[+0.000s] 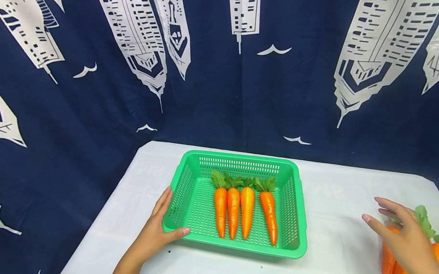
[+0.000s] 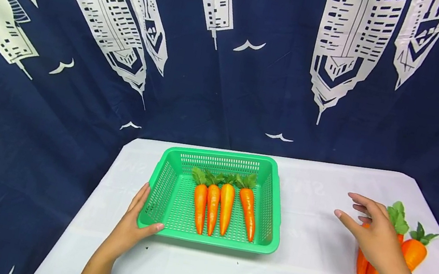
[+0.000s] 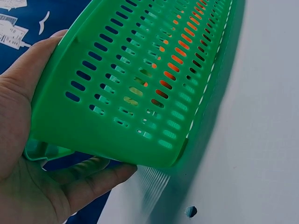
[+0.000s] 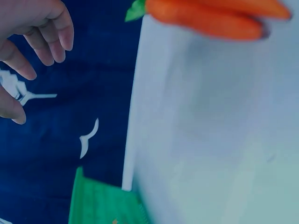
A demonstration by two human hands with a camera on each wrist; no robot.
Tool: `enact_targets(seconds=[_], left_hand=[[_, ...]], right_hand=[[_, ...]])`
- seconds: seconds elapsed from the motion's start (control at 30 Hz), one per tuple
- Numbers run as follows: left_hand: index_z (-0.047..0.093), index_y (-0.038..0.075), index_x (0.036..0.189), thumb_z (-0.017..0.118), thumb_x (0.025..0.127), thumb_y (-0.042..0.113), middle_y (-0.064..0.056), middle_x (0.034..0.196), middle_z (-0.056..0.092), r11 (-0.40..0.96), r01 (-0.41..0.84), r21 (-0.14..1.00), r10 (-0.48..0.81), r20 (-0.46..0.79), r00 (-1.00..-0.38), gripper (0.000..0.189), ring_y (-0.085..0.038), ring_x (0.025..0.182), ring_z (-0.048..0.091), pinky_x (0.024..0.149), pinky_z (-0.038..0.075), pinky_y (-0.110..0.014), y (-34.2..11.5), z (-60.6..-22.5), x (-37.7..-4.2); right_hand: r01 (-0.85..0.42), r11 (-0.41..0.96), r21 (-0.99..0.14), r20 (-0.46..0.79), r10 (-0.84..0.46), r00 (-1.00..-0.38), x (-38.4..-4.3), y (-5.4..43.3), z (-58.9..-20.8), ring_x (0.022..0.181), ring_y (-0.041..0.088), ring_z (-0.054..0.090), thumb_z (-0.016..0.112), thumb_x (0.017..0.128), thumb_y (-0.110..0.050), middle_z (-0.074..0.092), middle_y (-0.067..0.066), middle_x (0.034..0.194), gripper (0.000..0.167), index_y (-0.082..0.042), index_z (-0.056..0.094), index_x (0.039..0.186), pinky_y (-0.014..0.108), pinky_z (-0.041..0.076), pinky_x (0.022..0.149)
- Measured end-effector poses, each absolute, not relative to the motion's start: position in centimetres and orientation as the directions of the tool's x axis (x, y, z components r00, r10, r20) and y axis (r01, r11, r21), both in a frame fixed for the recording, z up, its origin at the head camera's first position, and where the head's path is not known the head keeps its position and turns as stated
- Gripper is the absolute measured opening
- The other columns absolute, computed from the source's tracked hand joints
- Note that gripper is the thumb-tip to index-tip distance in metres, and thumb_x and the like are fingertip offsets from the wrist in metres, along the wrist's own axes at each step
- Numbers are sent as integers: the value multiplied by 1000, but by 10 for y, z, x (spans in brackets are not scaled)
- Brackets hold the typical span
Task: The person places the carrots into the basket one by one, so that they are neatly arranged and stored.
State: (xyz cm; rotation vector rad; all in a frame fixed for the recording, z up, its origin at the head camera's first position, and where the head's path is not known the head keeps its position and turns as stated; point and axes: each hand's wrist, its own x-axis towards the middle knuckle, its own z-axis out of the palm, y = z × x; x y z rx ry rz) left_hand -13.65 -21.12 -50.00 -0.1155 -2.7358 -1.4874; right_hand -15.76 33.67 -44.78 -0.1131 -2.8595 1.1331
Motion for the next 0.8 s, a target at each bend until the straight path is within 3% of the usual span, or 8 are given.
enact_targets(seconds=[0.17, 0.5, 0.8], left_hand=[[13, 24, 164, 87, 80, 36, 9, 171, 2, 538, 72, 840, 56, 49, -997, 113, -35, 158, 7, 120, 15, -70, -212, -500, -137], [11, 25, 164, 86, 80, 35, 12, 171, 2, 534, 72, 842, 61, 47, -997, 113, -34, 158, 7, 120, 15, -70, -212, -499, -137], [11, 24, 164, 86, 81, 34, 8, 172, 2, 539, 80, 839, 64, 54, -997, 113, -36, 158, 7, 119, 15, -71, -212, -499, -136]], right_hand=[[120, 733, -670, 4, 164, -986, -147, 353, -459, 123, 63, 40, 63, 97, -52, 34, 40, 145, 84, -1, 32, 156, 76, 36, 93], [288, 716, -635, -44, 339, -940, -131, 380, -478, 132, 63, 22, 60, 100, -48, 24, 44, 148, 81, 4, 31, 154, 80, 19, 107], [445, 649, -618, -184, 430, -884, -124, 393, -492, 127, 61, 20, 56, 99, -56, 9, 45, 151, 90, 3, 22, 157, 78, 28, 105]])
